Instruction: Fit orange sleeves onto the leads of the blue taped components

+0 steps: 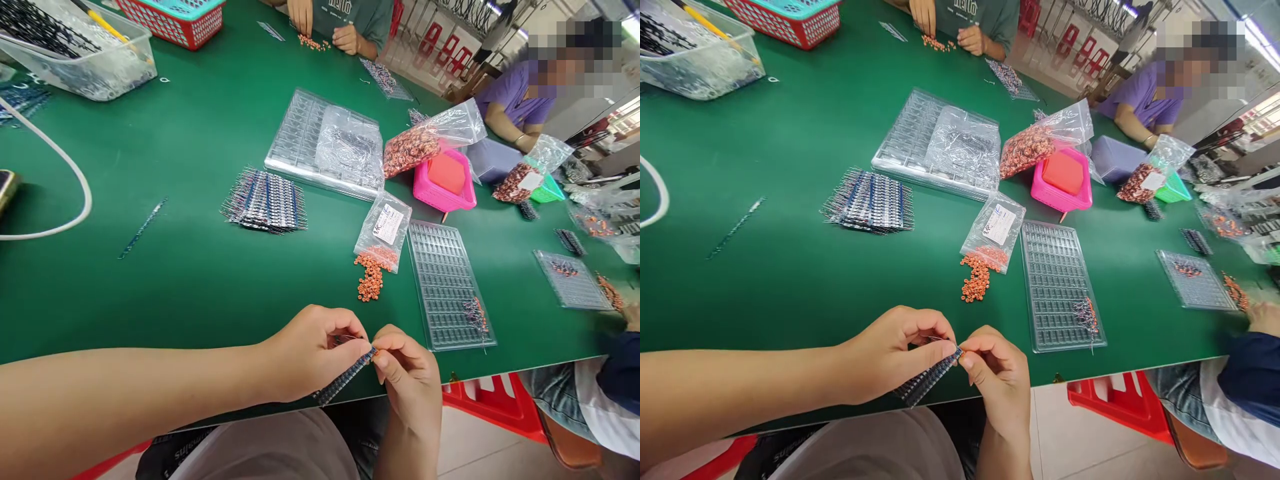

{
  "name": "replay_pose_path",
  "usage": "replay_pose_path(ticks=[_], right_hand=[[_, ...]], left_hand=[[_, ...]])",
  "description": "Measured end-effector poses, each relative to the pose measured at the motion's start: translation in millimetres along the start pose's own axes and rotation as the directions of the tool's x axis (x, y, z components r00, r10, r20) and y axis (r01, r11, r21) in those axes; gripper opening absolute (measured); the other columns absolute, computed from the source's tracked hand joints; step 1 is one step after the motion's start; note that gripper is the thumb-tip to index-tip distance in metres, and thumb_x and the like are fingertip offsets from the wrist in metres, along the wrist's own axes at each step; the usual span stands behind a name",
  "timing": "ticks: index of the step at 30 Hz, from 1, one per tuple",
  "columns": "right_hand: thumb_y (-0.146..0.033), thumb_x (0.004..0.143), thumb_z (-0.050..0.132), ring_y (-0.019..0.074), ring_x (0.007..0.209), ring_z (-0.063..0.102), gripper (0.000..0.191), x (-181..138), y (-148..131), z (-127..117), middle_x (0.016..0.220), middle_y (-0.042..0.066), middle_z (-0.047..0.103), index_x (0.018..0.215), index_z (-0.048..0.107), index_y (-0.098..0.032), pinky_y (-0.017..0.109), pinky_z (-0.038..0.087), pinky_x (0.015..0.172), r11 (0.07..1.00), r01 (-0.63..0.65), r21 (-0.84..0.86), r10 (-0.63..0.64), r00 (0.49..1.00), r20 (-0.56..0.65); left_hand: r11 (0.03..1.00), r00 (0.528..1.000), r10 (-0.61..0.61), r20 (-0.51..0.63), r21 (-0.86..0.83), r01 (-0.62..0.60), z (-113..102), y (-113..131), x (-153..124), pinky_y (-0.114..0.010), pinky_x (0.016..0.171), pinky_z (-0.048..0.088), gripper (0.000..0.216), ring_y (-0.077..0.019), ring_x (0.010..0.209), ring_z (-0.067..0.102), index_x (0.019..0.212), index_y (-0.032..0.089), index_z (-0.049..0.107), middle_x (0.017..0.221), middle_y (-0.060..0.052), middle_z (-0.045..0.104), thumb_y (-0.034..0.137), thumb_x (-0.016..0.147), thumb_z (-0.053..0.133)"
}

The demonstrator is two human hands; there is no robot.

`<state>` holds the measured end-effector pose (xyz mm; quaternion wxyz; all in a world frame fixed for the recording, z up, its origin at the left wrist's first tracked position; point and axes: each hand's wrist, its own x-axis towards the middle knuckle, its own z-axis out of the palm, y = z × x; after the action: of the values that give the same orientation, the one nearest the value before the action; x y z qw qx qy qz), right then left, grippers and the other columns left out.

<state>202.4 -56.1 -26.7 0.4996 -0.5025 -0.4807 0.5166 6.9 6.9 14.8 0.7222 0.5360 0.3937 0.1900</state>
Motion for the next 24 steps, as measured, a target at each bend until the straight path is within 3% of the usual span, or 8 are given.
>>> replay_pose_path(ticks=[11,24], right_hand=[[-0.033,0.083,0.077,0.0102,0.055,0.049,0.013,3.6,-4.0,-4.8,0.072,0.001,0.06,0.083,0.077,-0.021,0.021,0.039,0.044,0.997,-0.083,-0.001,0.083,0.994,0.069],[-0.024,0.082,0.079,0.0091,0.057,0.052,0.006,6.3,-4.9,-8.3,0.075,0.0,0.062,0.088,0.079,-0.024,0.019,0.04,0.044,0.986,-0.137,0.092,0.125,0.984,0.128]], left_hand=[[1.0,0.999,0.001,0.037,-0.011,0.0,-0.5,4.2,0.1,-0.021,0.052,0.034,0.019,-0.0102,0.057,0.043,0.075,0.015,0.063,0.06,0.005,0.051,0.031,0.085,0.059],[1.0,0.998,0.012,0.057,0.023,-0.013,-0.8,4.2,0.1,-0.022,0.052,0.033,0.019,-0.0103,0.056,0.042,0.076,0.015,0.063,0.06,0.005,0.05,0.03,0.085,0.056]])
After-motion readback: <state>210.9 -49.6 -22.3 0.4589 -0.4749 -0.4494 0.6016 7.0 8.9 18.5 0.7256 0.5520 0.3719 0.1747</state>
